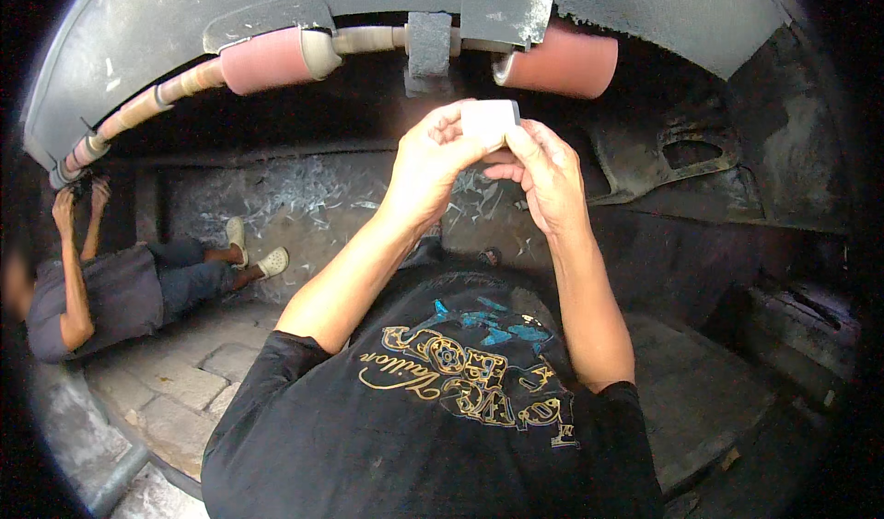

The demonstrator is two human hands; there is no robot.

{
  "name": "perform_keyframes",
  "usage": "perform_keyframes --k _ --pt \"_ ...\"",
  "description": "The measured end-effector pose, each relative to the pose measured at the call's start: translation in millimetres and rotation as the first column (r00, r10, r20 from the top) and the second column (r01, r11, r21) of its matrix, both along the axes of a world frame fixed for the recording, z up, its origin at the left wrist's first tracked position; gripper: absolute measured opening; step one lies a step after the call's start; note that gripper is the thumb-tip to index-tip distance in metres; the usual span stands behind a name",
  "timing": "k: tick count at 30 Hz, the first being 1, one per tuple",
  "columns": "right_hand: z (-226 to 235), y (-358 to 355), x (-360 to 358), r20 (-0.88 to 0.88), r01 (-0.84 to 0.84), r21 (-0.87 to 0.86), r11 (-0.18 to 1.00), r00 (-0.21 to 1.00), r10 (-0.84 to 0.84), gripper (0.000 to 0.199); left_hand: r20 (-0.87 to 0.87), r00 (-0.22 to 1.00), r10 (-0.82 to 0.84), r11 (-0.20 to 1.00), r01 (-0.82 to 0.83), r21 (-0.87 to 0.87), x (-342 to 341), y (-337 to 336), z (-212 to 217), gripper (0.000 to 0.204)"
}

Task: The person uses a belt sander to smooth the edges of small rectangular blocks and a larger flat sheet of dark material. They repeatedly press the items against the moving belt, rotating them to sand different sides.

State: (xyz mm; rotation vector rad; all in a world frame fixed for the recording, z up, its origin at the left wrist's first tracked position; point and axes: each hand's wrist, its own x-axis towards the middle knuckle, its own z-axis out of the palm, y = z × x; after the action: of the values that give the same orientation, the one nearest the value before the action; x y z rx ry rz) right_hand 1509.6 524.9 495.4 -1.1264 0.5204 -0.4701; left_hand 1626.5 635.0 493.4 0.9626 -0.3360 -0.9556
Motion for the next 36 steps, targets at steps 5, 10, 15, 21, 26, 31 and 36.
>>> perform_keyframes --k 5,10,15,21,26,31,36 --pt "2.9 -6.6 16.1 0.061 0.042 0.067 0.997 0.997 -0.046 0.034 0.052 0.999 -0.009 0.996 0.013 -0.092 11.8 -16.2 8.3 0.028" --pt "10.2 -4.4 14.6 0.124 0.009 0.052 0.999 0.992 -0.015 0.034 0.063 0.998 0.011 0.996 -0.005 -0.093 9.6 -13.5 15.5 0.033" --pt "17.1 1.8 3.2 0.125 0.033 -0.054 0.998 0.992 -0.026 0.038 0.08 0.993 0.085 0.994 -0.079 -0.071 -3.5 -1.0 24.7 0.041" --pt "14.9 -6.4 8.0 0.113 -0.024 0.032 0.999 0.993 0.021 0.039 0.054 0.998 0.022 0.999 -0.019 -0.039 3.5 -5.7 25.3 0.058" --pt "9.9 -10.8 7.8 0.155 -0.051 0.026 0.998 0.987 0.046 0.041 0.064 0.996 0.066 0.998 -0.066 0.0 2.7 -5.9 18.9 0.06" --pt "29.4 -10.2 -14.8 0.002 -0.099 -0.256 0.962 0.995 0.103 0.047 0.117 0.992 -0.048 0.994 0.059 -0.095 -2.0 12.4 18.1 0.072" --pt "46.6 -6.1 -32.3 -0.295 -0.274 -0.893 0.357 0.956 -0.004 0.054 0.108 0.976 -0.191 0.975 0.176 0.136 2.0 22.7 12.2 0.069"
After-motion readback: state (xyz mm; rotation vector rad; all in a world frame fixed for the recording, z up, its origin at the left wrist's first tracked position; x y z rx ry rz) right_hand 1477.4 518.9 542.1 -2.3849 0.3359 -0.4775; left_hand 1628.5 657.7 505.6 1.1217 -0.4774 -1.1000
